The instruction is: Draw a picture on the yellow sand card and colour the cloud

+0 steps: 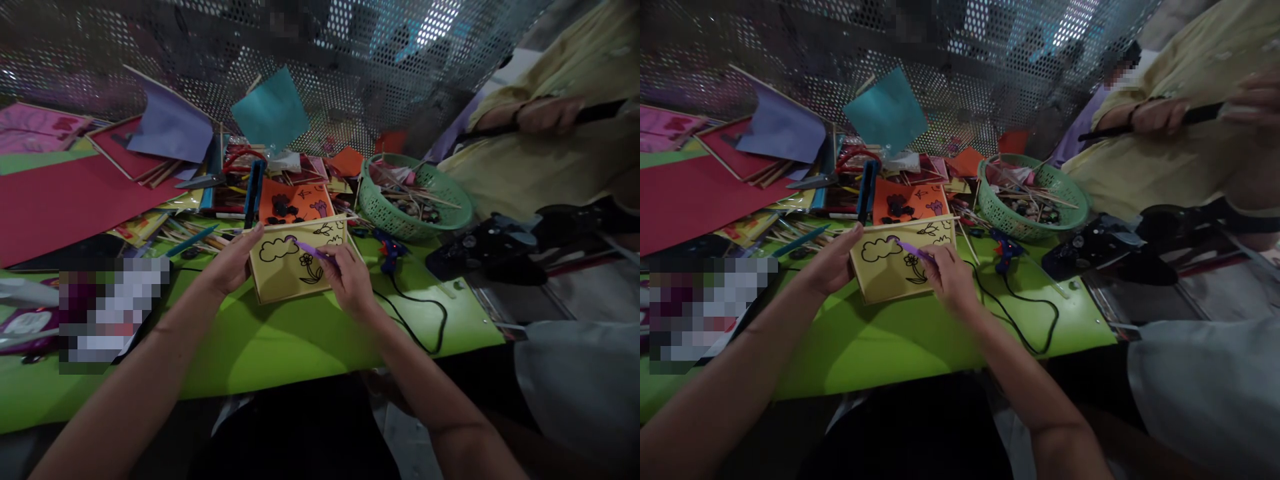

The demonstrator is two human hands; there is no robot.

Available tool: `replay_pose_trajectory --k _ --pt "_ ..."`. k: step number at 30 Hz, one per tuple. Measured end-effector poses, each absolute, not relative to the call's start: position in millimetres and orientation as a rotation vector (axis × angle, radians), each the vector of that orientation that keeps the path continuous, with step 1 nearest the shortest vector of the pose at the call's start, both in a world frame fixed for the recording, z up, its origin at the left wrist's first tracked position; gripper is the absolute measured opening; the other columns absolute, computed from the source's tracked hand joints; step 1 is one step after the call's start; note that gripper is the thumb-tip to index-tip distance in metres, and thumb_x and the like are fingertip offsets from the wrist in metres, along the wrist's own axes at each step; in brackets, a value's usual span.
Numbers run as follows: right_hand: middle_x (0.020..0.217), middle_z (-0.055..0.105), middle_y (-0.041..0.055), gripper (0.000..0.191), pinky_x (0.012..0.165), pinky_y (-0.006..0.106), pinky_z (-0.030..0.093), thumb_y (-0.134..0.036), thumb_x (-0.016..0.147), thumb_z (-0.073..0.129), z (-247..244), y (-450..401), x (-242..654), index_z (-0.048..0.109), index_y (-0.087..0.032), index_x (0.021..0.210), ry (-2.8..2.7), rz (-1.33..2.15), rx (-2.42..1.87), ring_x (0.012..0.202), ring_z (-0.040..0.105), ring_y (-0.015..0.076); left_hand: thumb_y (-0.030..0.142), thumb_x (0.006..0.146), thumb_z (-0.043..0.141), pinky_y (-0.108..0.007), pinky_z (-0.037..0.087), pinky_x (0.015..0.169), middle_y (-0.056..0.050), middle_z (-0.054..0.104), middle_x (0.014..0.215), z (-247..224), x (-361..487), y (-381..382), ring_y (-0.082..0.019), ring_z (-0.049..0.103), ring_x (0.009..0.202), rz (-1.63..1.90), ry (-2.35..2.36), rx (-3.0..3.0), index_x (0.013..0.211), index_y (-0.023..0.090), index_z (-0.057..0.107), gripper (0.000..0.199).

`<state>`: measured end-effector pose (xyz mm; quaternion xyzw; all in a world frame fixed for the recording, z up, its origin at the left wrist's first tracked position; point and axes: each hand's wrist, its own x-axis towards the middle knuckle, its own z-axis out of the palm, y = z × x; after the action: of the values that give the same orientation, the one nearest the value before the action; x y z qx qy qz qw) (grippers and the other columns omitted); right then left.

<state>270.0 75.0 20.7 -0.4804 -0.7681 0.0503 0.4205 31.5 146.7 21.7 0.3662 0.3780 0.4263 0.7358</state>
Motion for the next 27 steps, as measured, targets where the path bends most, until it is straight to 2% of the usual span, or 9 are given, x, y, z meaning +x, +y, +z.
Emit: replay_pose_trajectory --k 4,8,14,17,27 --pt "0.106 0.071 0.0081 0.016 0.077 0.035 0.053 -0.029 0.107 0.051 20.2 74.8 269.4 0.062 -0.024 0.119 -1.934 0.146 -1.216 0.091 0.067 0.0222 0.050 0.096 0.066 -0.049 0.063 0.099 -0.018 0.082 0.108 22.8 31.5 145.9 -0.034 0.078 0.107 0.946 0.817 0.806 0.112 0.014 0.075 0.040" --pt "0.103 0.070 0.0084 0.017 0.072 0.034 0.052 -0.030 0.107 0.051 19.0 75.6 269.5 0.063 -0.024 0.117 -1.953 0.148 -1.227 0.088 0.066 0.0227 0.051 0.095 0.068 -0.048 0.064 0.096 -0.017 0.083 0.107 24.4 31.2 145.4 -0.033 0.079 0.102 0.936 0.857 0.789 0.107 0.015 0.075 0.039" --pt "0.107 0.071 0.0086 0.017 0.076 0.035 0.053 -0.028 0.107 0.051 21.1 76.0 269.0 0.062 -0.024 0.118 -1.944 0.154 -1.185 0.091 0.067 0.0224 0.051 0.094 0.069 -0.046 0.064 0.095 -0.018 0.083 0.106 24.5 31.6 145.6 -0.033 0.079 0.104 0.923 0.831 0.786 0.106 0.014 0.075 0.039" --pt "0.104 0.071 0.0079 0.017 0.074 0.034 0.053 -0.029 0.107 0.051 22.3 75.4 268.0 0.063 -0.024 0.116 -1.970 0.150 -1.189 0.088 0.066 0.0220 0.051 0.094 0.068 -0.046 0.064 0.097 -0.017 0.083 0.106 24.6 32.0 145.2 -0.032 0.079 0.104 0.919 0.824 0.784 0.104 0.015 0.074 0.038" --pt "0.105 0.070 0.0074 0.018 0.075 0.034 0.054 -0.029 0.107 0.050 22.4 75.4 267.0 0.063 -0.024 0.118 -1.951 0.176 -1.190 0.089 0.066 0.0217 0.050 0.095 0.067 -0.048 0.063 0.098 -0.016 0.083 0.107 23.3 32.8 144.7 -0.033 0.079 0.105 0.928 0.826 0.783 0.112 0.015 0.075 0.039"
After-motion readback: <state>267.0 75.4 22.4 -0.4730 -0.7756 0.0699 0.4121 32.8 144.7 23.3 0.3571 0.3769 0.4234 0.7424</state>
